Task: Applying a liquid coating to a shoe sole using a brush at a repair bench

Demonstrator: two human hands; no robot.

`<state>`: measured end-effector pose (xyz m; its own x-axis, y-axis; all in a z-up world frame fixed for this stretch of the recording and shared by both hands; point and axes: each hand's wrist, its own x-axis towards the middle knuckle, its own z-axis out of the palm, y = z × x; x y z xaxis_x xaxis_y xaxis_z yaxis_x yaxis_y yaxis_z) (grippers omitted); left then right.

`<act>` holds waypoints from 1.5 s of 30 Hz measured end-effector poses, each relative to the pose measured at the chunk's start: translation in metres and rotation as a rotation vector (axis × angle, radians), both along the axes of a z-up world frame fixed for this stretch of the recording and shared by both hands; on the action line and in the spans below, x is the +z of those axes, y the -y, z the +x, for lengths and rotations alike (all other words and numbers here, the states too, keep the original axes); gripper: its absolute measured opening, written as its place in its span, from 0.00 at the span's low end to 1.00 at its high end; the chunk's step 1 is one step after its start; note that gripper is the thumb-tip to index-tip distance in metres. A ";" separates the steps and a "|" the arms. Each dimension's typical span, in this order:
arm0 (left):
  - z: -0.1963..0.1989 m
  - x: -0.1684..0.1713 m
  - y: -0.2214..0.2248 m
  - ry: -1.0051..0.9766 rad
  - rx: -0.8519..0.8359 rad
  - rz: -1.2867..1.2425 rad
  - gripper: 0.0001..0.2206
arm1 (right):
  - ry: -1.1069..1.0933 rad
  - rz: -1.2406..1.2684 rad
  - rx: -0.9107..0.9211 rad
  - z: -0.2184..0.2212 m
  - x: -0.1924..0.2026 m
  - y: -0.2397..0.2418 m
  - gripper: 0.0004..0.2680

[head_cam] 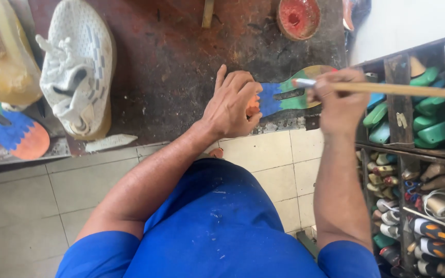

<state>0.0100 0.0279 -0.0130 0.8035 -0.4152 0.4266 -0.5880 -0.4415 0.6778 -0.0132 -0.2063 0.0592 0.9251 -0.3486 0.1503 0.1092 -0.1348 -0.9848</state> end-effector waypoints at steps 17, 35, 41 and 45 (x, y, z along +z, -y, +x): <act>-0.005 -0.011 -0.011 -0.053 -0.059 0.100 0.25 | 0.198 -0.259 0.010 -0.004 -0.084 -0.015 0.09; -0.002 -0.008 -0.018 -0.060 -0.070 0.142 0.24 | 0.141 -0.404 -0.090 -0.004 -0.093 0.010 0.09; -0.003 -0.004 -0.019 -0.105 -0.080 0.165 0.24 | 0.153 -0.487 -0.040 0.009 -0.051 -0.010 0.11; -0.003 -0.004 -0.019 -0.099 -0.084 0.159 0.24 | 0.142 -0.558 -0.230 0.006 -0.044 -0.027 0.09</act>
<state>0.0069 0.0473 -0.0167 0.7977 -0.5388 0.2710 -0.5615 -0.4997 0.6595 -0.0068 -0.1793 0.0154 0.7930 -0.3701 0.4839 0.1410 -0.6612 -0.7369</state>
